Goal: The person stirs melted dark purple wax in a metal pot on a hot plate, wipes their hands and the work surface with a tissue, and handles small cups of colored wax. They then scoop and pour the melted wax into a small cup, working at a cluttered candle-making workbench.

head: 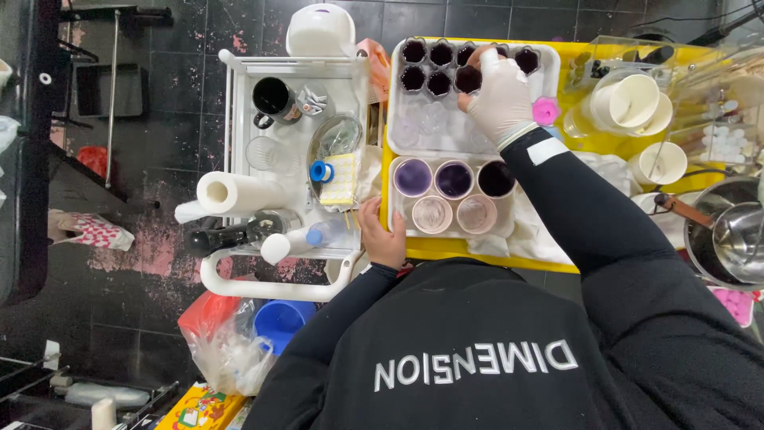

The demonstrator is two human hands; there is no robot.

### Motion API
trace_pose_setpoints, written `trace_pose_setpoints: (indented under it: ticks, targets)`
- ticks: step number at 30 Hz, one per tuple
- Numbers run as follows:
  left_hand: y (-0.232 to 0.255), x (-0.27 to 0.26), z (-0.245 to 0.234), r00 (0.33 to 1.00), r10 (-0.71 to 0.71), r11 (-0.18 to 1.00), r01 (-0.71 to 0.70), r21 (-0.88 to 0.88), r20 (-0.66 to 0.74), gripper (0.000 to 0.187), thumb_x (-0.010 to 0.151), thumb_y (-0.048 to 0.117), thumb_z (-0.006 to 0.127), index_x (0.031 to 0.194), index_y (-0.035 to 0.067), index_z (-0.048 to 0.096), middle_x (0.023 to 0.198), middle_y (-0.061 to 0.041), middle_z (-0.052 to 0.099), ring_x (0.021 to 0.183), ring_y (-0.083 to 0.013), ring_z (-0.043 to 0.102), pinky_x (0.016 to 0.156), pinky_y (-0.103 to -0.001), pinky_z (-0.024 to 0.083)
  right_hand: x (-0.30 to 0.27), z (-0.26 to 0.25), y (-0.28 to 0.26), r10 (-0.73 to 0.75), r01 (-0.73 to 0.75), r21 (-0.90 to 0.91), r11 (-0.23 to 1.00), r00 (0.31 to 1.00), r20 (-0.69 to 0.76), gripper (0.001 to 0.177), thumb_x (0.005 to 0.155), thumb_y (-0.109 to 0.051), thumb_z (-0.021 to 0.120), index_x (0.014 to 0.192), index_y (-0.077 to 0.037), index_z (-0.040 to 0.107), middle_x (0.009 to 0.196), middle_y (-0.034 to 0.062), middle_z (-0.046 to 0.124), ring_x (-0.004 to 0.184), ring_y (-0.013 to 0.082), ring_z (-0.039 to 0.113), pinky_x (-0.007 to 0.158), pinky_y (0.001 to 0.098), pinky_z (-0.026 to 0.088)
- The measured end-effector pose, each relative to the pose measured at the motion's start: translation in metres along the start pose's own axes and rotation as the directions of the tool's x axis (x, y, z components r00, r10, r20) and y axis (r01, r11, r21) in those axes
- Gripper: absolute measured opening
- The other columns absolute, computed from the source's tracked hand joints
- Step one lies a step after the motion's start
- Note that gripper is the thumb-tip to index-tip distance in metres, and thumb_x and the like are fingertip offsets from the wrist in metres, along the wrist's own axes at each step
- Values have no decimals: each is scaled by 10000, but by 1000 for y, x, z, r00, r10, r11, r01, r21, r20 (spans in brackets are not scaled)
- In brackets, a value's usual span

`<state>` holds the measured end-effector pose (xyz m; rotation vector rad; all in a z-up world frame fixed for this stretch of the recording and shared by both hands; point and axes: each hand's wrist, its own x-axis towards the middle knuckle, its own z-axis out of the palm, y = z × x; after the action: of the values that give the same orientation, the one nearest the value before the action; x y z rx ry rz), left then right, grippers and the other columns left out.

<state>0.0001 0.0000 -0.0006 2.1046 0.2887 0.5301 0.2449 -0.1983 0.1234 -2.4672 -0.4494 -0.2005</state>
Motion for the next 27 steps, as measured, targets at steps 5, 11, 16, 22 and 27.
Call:
trace_pose_setpoints:
  ticks: [5, 11, 16, 22, 27]
  targets:
    - [3, 1, -2, 999, -42, 999, 42, -14, 32, 471, 953, 141, 667, 1353, -23, 481, 1377, -240, 483, 1279, -370, 544, 1110, -429, 452, 0, 4, 1, 100, -99, -12, 995, 993, 65, 517, 737, -119, 858, 1175, -46, 593, 1123, 177, 685, 1071, 372, 627, 934, 464, 498]
    - [5, 2, -2, 1000, -24, 1000, 24, -15, 11, 468, 941, 123, 678, 1349, -19, 496, 1368, -229, 494, 1273, -370, 553, 1104, -424, 458, -1, 9, 4, 139, -138, -24, 990, 989, 56, 527, 722, -121, 860, 1173, -64, 593, 1137, 155, 679, 1070, 370, 625, 902, 466, 499]
    - [5, 3, -2, 999, -33, 999, 34, -40, 13, 469, 938, 125, 673, 1348, -16, 493, 1366, -229, 488, 1265, -360, 559, 1103, -418, 467, 2, 20, 10, 239, -237, -26, 971, 967, 89, 520, 736, -121, 855, 1178, -92, 583, 1131, 136, 674, 1074, 345, 634, 910, 462, 504]
    - [3, 2, -1, 1000, -15, 1000, 15, -13, -2, 482, 926, 120, 689, 1344, -23, 498, 1357, -224, 498, 1275, -365, 547, 1107, -425, 456, 2, 33, 21, 201, -200, -23, 980, 977, 77, 560, 705, -117, 888, 1164, -74, 571, 1135, 167, 662, 1067, 359, 631, 905, 460, 508]
    - [4, 2, -2, 1000, -24, 1000, 24, -19, 10, 480, 931, 128, 688, 1345, -21, 494, 1361, -224, 496, 1275, -368, 549, 1109, -420, 457, 5, 34, 21, 256, -255, -21, 967, 959, 123, 563, 705, -114, 892, 1148, -63, 550, 1114, 170, 664, 1068, 361, 636, 917, 461, 503]
